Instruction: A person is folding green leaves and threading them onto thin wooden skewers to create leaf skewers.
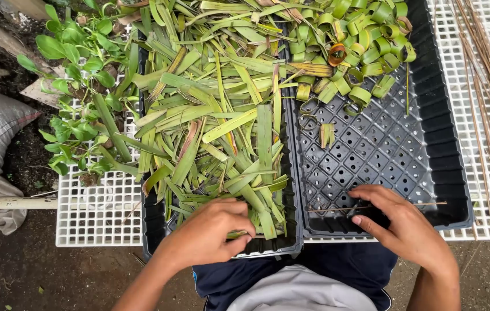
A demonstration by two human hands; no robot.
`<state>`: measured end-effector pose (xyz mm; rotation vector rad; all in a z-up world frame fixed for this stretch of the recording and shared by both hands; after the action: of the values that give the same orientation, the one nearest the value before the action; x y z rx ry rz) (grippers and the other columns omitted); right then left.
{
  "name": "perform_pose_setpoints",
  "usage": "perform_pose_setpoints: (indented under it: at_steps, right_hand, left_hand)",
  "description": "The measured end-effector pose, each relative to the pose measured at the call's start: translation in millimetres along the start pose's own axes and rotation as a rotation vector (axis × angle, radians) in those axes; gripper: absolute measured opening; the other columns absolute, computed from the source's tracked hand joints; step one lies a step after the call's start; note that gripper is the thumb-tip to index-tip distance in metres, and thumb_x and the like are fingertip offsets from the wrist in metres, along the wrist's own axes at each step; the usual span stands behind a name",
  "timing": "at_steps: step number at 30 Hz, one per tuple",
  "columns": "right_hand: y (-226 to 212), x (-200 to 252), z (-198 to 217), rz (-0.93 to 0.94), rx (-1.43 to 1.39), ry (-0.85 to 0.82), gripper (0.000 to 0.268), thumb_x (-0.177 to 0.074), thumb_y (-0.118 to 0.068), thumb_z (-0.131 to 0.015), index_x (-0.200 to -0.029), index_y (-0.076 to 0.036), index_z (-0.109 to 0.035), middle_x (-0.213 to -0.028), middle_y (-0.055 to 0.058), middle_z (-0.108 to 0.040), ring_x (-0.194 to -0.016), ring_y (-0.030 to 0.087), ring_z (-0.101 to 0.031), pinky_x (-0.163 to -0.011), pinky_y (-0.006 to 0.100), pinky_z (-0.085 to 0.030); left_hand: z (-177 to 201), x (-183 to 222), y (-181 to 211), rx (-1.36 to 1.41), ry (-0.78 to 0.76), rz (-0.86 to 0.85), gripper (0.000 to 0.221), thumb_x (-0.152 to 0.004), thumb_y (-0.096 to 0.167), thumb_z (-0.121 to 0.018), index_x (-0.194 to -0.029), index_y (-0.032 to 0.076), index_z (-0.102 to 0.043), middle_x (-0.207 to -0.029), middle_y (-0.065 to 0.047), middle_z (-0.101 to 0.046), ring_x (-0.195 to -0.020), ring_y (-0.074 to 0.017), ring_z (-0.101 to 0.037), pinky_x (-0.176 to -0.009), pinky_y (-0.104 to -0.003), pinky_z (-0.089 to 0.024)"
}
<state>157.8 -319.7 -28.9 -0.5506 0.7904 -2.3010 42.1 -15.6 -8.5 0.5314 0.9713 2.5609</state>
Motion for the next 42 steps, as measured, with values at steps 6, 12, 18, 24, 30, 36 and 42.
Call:
perform_pose_setpoints:
  at_steps: [6,12,18,24,30,36,42]
  right_hand:
    - [-18,-15,5,0.084,0.055,-0.113,0.045,-0.093,-0.036,-0.064,-0.132,-0.013,-0.063,-0.134,0.008,-0.068,-0.122,0.025,-0.068,-0.101,0.041,-0.052]
    - [-27,-19,4,0.146,0.024,-0.107,0.044,-0.095,-0.036,-0.063,-0.131,-0.011,-0.063,-0.133,0.009,-0.068,-0.124,0.026,-0.066,-0.103,0.041,-0.050]
    - [-17,-22,-5,0.122,-0.003,-0.128,0.045,-0.095,-0.035,-0.063,-0.133,-0.011,-0.062,-0.131,0.008,-0.069,-0.123,0.026,-0.066,-0.102,0.039,-0.050]
    - [-11,-23,-8,0.066,-0.017,-0.099,0.044,-0.095,-0.036,-0.063,-0.132,-0.012,-0.064,-0.131,0.008,-0.069,-0.121,0.025,-0.067,-0.102,0.039,-0.050]
    - [-6,-23,-7,0.050,-0.049,-0.091,0.043,-0.094,-0.036,-0.064,-0.131,-0.014,-0.065,-0.129,0.006,-0.070,-0.116,0.023,-0.070,-0.099,0.038,-0.052]
    - [-6,-29,-6,0.057,-0.020,-0.121,0.043,-0.094,-0.039,-0.063,-0.131,-0.016,-0.065,-0.129,0.004,-0.071,-0.114,0.022,-0.071,-0.095,0.038,-0.054]
    - [-44,-41,9,0.233,0.053,-0.081,0.042,-0.096,-0.034,-0.062,-0.131,-0.011,-0.063,-0.125,0.007,-0.072,-0.119,0.027,-0.067,-0.098,0.042,-0.051]
  left_hand:
    - [38,-26,-27,-0.112,0.463,0.251,0.023,-0.098,0.023,-0.064,-0.110,0.009,-0.076,-0.086,-0.005,-0.070,-0.056,-0.0171,-0.062,-0.052,-0.036,-0.059]
    - [28,-51,-43,-0.111,0.146,0.467,0.019,-0.097,0.032,-0.072,-0.099,0.014,-0.076,-0.085,0.000,-0.069,-0.069,-0.0174,-0.067,-0.064,-0.034,-0.062]
    - [50,-34,-55,0.396,0.363,0.367,0.012,-0.092,0.022,-0.074,-0.094,0.014,-0.082,-0.078,0.002,-0.071,-0.060,-0.0089,-0.051,-0.058,-0.029,-0.043]
    - [36,-34,-66,0.595,0.329,0.273,0.014,-0.089,0.003,-0.071,-0.096,0.011,-0.080,-0.073,0.002,-0.066,-0.059,-0.0078,-0.050,-0.054,-0.023,-0.041]
    - [46,-33,-50,0.588,0.398,0.165,0.010,-0.092,0.016,-0.075,-0.089,0.008,-0.080,-0.063,0.005,-0.057,-0.056,-0.0056,-0.042,-0.054,-0.025,-0.037]
    - [57,-29,-39,0.447,0.523,0.219,0.020,-0.090,0.017,-0.074,-0.108,0.011,-0.079,-0.083,-0.005,-0.082,-0.064,-0.0089,-0.072,-0.066,-0.026,-0.066]
    - [74,-36,-6,0.009,0.865,-0.205,0.030,-0.091,-0.003,-0.058,-0.117,0.002,-0.073,-0.110,-0.015,-0.077,-0.106,-0.0294,-0.075,-0.100,-0.043,-0.060]
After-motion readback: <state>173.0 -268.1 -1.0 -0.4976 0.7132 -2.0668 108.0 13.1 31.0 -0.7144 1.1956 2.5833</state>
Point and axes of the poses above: each hand's wrist, its own x-axis away from the middle knuckle, its own z-axis out of the back of the hand, y = z × x, the point moved 5 cm from there along -x, towards the middle knuckle
